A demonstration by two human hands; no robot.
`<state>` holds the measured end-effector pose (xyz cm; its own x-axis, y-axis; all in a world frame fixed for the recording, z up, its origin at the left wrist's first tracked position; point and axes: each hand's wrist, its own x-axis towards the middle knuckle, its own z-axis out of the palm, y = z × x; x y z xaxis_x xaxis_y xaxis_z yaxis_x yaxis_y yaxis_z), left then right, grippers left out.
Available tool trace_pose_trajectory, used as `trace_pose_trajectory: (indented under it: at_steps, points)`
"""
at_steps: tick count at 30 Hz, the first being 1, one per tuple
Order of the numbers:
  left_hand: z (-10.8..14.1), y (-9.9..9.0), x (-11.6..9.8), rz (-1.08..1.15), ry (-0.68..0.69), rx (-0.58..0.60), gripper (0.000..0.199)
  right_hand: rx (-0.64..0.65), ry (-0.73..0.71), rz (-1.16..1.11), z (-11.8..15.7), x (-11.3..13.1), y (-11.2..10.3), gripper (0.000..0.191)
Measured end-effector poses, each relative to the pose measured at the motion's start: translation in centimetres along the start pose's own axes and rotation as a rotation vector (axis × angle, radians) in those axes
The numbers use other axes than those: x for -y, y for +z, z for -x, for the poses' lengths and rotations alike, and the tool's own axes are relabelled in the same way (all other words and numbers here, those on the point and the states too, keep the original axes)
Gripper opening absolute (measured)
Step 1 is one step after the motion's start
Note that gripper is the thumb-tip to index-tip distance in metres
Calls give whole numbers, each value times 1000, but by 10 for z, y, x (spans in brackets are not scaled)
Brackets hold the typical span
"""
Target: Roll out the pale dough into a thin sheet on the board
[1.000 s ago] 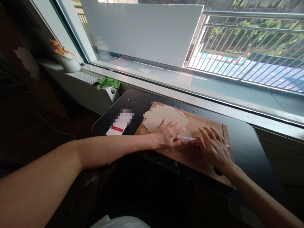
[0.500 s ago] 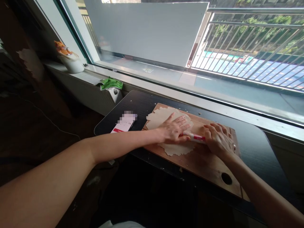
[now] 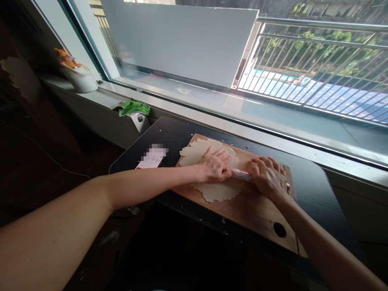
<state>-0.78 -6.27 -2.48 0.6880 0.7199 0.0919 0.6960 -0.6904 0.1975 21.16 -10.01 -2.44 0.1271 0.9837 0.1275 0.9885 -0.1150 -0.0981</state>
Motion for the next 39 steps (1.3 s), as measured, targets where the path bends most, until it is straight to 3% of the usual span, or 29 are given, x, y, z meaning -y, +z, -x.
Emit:
trace_pose_trajectory:
  at_steps: [5,7,12,14,16,18,20,22,24,27,30,33,36,39]
  points:
    - [-48,-20,20,-49,-183,87,61,88,223,-60,-53,15,-12,55]
    - [-46,-22,18,-47,-187,95,59,99,220,-56,-52,16,-13,56]
    - [-17,-9,6,32,-61,153,61,72,26,-37,-11,4,-5,49]
    - [-22,-9,9,27,-55,149,62,64,37,-40,-14,2,-4,49]
    - [-39,-13,18,0,-113,136,61,90,124,-61,-34,4,-4,52]
    - [-58,-18,28,-20,-208,100,59,111,215,-78,-61,8,-5,56]
    - [-69,-21,35,-35,-263,-13,53,103,260,-83,-82,10,-4,58]
    - [-65,-19,36,-58,-181,-153,49,82,263,-94,-88,9,-2,60]
    - [-52,-14,30,-83,17,-202,47,61,258,-116,-84,6,1,59]
    - [-35,-11,19,-94,188,-65,52,23,250,-138,-70,2,3,53]
    - [-35,-15,15,-61,122,125,58,8,211,-144,-58,2,1,50]
    - [-39,-20,12,-24,89,220,60,27,84,-115,-42,3,-1,50]
    - [-34,-19,3,-29,24,199,60,37,-29,-26,-23,3,0,47]
    - [-33,-15,-2,-24,-69,137,59,45,-39,31,-19,3,1,47]
